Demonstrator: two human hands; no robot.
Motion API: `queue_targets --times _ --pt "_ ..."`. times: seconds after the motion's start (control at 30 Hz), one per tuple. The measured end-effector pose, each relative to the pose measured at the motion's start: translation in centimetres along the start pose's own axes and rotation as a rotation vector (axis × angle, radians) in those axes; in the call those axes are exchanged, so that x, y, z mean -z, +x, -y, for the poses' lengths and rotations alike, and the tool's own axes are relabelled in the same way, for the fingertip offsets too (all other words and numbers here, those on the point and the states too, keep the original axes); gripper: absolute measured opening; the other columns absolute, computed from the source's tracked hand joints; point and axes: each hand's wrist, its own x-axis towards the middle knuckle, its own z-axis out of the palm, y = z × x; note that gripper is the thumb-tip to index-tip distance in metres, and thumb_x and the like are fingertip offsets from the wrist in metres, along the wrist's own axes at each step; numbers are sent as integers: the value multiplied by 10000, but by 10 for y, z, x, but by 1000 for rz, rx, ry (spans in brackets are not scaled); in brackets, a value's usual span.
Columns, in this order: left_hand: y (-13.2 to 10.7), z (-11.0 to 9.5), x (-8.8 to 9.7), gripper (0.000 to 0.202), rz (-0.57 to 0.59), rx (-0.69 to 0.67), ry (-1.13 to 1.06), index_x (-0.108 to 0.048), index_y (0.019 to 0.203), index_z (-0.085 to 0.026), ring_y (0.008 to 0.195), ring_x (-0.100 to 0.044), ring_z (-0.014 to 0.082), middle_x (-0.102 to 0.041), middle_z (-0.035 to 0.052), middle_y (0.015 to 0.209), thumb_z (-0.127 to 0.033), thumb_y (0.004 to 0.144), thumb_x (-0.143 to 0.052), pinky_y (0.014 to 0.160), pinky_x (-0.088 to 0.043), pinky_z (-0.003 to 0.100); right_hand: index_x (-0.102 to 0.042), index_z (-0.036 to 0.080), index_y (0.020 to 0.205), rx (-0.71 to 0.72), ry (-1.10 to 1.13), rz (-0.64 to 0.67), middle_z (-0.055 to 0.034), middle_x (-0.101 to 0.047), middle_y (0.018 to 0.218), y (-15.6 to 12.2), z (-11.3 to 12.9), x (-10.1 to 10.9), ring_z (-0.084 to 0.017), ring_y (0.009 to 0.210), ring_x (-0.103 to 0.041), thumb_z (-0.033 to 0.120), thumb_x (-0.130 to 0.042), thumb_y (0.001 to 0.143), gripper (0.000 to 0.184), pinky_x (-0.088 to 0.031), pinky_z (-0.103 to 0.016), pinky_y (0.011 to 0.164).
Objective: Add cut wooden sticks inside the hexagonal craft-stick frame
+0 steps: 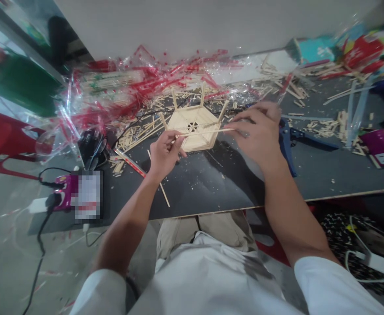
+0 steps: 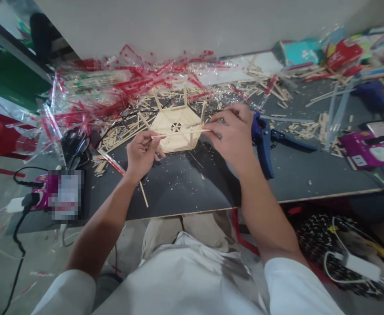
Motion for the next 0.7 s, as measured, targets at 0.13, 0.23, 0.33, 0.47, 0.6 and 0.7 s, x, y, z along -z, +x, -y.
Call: queue_targets --times 0.13,0.23,0.33,0.47,0.6,0.7 --pt "0 -1 0 167 3 7 22 -627 1018 -232 519 -697 95 -784 11 912 -392 972 -637 407 -499 198 -784 316 937 11 -4 59 -52 -773 1014 -2 2 1 -338 1153 -599 391 -717 942 101 -424 -580 1039" --pt "0 -2 0 191 -2 30 39 -624 1017 -233 521 -696 96 -785 14 911 -418 970 -632 409 -499 200 -757 322 1058 -23 139 131 -54 -763 1004 -3 7 -1 -291 994 -672 441 -710 939 175 -514 -521 946" --pt "0 -2 0 223 -3 32 47 -619 1026 -230 521 -693 91 -780 17 903 -448 980 -623 407 -490 191 -730 301 1116 -74 271 175 -68 -754 1049 -5 14 -2 -242 832 -690 438 -688 944 224 -559 -449 809" --pt "0 -1 0 259 -2 4 28 -617 1031 -223 523 -693 84 -785 33 966 -478 987 -625 397 -475 179 -708 259 1037 -37 282 133 -67 -739 965 -4 22 1 -213 783 -677 339 -626 964 135 -548 -402 777" --pt "0 -1 1 236 2 -19 31 -632 1031 -220 523 -698 86 -775 14 890 -451 989 -628 402 -477 172 -681 242 966 -4 245 109 -60 -715 905 -2 26 1 -220 804 -665 297 -619 940 87 -542 -396 785" --pt "0 -1 2 224 4 -12 46 -645 1038 -223 531 -704 92 -774 8 866 -440 985 -626 411 -484 177 -670 250 925 -28 190 110 -55 -715 890 -2 28 -3 -240 853 -671 279 -607 929 70 -541 -423 844"
